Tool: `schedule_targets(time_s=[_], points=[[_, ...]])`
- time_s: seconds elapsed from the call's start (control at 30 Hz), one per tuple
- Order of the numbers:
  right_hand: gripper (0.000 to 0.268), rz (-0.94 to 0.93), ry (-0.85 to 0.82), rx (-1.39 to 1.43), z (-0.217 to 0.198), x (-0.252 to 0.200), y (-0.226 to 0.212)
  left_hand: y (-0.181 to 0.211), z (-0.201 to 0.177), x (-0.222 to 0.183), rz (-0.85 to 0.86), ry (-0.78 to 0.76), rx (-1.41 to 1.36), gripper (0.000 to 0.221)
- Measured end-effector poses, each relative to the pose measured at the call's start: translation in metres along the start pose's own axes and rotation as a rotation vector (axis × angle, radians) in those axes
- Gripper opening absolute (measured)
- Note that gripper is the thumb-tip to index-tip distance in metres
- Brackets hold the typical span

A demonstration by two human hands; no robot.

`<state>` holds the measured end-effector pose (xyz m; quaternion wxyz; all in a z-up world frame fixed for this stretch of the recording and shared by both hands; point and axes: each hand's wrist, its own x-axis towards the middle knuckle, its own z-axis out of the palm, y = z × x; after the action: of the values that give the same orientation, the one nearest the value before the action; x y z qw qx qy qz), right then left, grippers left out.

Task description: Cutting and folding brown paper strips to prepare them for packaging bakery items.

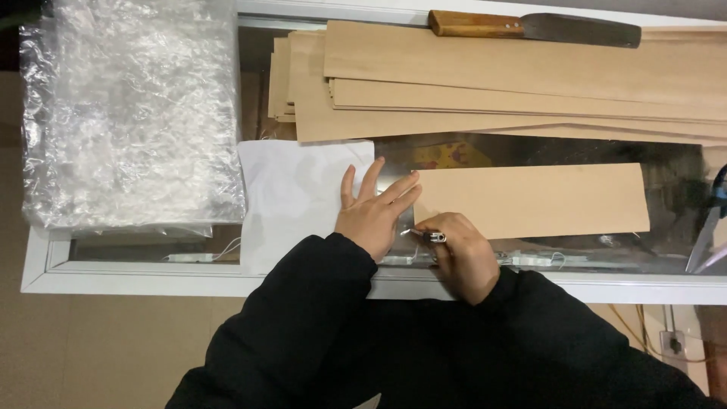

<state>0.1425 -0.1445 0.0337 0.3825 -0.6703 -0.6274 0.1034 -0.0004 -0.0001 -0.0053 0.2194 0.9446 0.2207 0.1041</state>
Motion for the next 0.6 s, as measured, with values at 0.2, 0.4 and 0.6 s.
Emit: schedule_targets(time_s=[0.2,0.4,0.6], points=[[0.017,0.021,-0.031,0.016,0.003,-0.021,-0.001,-0.003,0.007,0.001,0.012,0.041,0.012,0.048],[0.026,0.085,-0.179,0.238,-0.034,-0.016,-0.013,-0.007,0.004,0.002,0.039,0.018,0.076,0.057],[0.018,0.036,-0.026,0.102,-0.024,0.005,-0.01,-0.006,0.006,0.001,0.021,0.094,-0.002,0.051]])
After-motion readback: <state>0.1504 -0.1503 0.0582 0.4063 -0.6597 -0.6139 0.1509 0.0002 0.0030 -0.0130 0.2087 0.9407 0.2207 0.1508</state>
